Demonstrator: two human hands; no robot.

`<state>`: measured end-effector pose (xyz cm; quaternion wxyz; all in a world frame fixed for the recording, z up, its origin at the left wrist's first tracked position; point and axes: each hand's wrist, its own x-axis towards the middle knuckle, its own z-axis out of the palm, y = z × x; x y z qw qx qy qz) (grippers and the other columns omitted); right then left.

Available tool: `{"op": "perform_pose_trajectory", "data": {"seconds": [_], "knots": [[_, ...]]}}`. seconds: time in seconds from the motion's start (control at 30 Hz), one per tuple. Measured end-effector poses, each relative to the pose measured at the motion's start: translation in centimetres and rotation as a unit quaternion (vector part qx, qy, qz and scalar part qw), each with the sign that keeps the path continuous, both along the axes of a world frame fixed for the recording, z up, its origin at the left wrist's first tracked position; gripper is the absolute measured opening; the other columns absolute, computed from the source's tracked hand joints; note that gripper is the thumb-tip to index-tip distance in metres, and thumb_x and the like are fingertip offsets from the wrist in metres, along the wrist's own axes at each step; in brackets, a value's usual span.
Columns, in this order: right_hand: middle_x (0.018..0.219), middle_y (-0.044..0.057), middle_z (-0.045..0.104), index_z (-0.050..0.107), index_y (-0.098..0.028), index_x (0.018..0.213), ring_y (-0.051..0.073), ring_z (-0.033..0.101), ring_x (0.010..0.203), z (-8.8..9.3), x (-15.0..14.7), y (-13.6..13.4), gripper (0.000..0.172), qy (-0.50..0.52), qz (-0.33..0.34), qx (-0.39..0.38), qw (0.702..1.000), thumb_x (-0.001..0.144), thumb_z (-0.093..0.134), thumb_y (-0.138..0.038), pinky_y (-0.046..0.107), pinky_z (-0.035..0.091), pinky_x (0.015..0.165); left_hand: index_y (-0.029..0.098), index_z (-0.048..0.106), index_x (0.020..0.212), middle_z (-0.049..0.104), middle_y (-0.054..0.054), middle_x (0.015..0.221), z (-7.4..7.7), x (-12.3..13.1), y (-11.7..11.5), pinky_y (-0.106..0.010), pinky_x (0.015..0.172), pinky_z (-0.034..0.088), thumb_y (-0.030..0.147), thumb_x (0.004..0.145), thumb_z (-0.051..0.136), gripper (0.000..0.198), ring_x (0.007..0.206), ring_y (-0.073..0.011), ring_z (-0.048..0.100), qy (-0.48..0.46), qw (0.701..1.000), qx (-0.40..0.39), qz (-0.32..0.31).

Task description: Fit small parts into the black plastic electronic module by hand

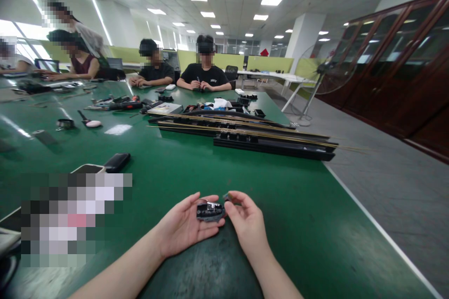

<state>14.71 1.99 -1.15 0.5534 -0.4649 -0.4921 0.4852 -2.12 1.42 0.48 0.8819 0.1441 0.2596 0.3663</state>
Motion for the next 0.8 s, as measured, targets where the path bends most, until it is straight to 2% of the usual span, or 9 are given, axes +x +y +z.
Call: {"op": "perform_pose_trajectory", "data": {"seconds": [0.1, 0.2, 0.27, 0.37, 0.6, 0.8], "knots": [[0.092, 0.006, 0.064, 0.062, -0.022, 0.089, 0.02, 0.059, 0.084, 0.2, -0.1, -0.5, 0.019, -0.104, 0.017, 0.088, 0.991, 0.072, 0.062, -0.03, 0.036, 0.047, 0.076, 0.015, 0.051, 0.107, 0.064, -0.012, 0.098, -0.1, 0.0, 0.0, -0.035, 0.08, 0.039, 0.041, 0.082, 0.041, 0.037, 0.084, -0.0238, 0.063, -0.01, 1.0, 0.0, -0.002], [0.1, 0.006, 0.061, 0.062, -0.025, 0.091, 0.022, 0.053, 0.099, 0.7, -0.2, -0.9, 0.017, -0.206, 0.049, 0.169, 0.963, 0.074, 0.059, -0.023, 0.039, 0.042, 0.087, 0.016, 0.053, 0.105, 0.064, -0.009, 0.093, -0.2, 0.0, 0.0, -0.034, 0.081, 0.039, 0.04, 0.082, 0.042, 0.035, 0.08, -0.0208, 0.063, -0.024, 1.0, -0.003, 0.003], [0.101, 0.005, 0.061, 0.063, -0.027, 0.092, 0.023, 0.052, 0.101, 1.0, -0.3, -1.1, 0.02, -0.285, 0.1, 0.191, 0.934, 0.074, 0.059, -0.02, 0.041, 0.041, 0.089, 0.015, 0.054, 0.102, 0.065, -0.009, 0.09, -0.2, 0.1, 0.0, -0.032, 0.081, 0.038, 0.039, 0.083, 0.042, 0.033, 0.081, -0.0203, 0.063, -0.029, 1.0, -0.001, 0.009], [0.105, 0.005, 0.061, 0.062, -0.028, 0.094, 0.025, 0.051, 0.103, 1.3, -0.5, -1.3, 0.022, -0.373, 0.116, 0.199, 0.899, 0.074, 0.059, -0.019, 0.044, 0.04, 0.089, 0.013, 0.055, 0.099, 0.064, -0.01, 0.09, -0.2, 0.2, 0.0, -0.031, 0.08, 0.039, 0.038, 0.083, 0.042, 0.033, 0.083, -0.0197, 0.062, -0.024, 1.0, 0.0, 0.013], [0.108, 0.007, 0.06, 0.058, -0.023, 0.099, 0.022, 0.052, 0.103, 1.1, -0.6, -1.5, 0.022, -0.415, 0.112, 0.219, 0.876, 0.079, 0.052, -0.016, 0.039, 0.043, 0.087, 0.012, 0.053, 0.101, 0.063, -0.01, 0.091, -0.4, 0.2, 0.0, -0.03, 0.081, 0.039, 0.039, 0.084, 0.041, 0.034, 0.082, -0.0188, 0.061, -0.027, 1.0, -0.006, 0.011], [0.111, 0.007, 0.058, 0.056, -0.021, 0.1, 0.022, 0.05, 0.107, 1.4, -0.8, -1.9, 0.025, -0.445, 0.109, 0.231, 0.858, 0.078, 0.048, -0.011, 0.041, 0.04, 0.091, 0.012, 0.052, 0.1, 0.063, -0.008, 0.086, -0.1, 0.3, 0.0, -0.029, 0.079, 0.04, 0.038, 0.084, 0.04, 0.032, 0.078, -0.0168, 0.061, -0.019, 1.0, -0.013, 0.014]]}}
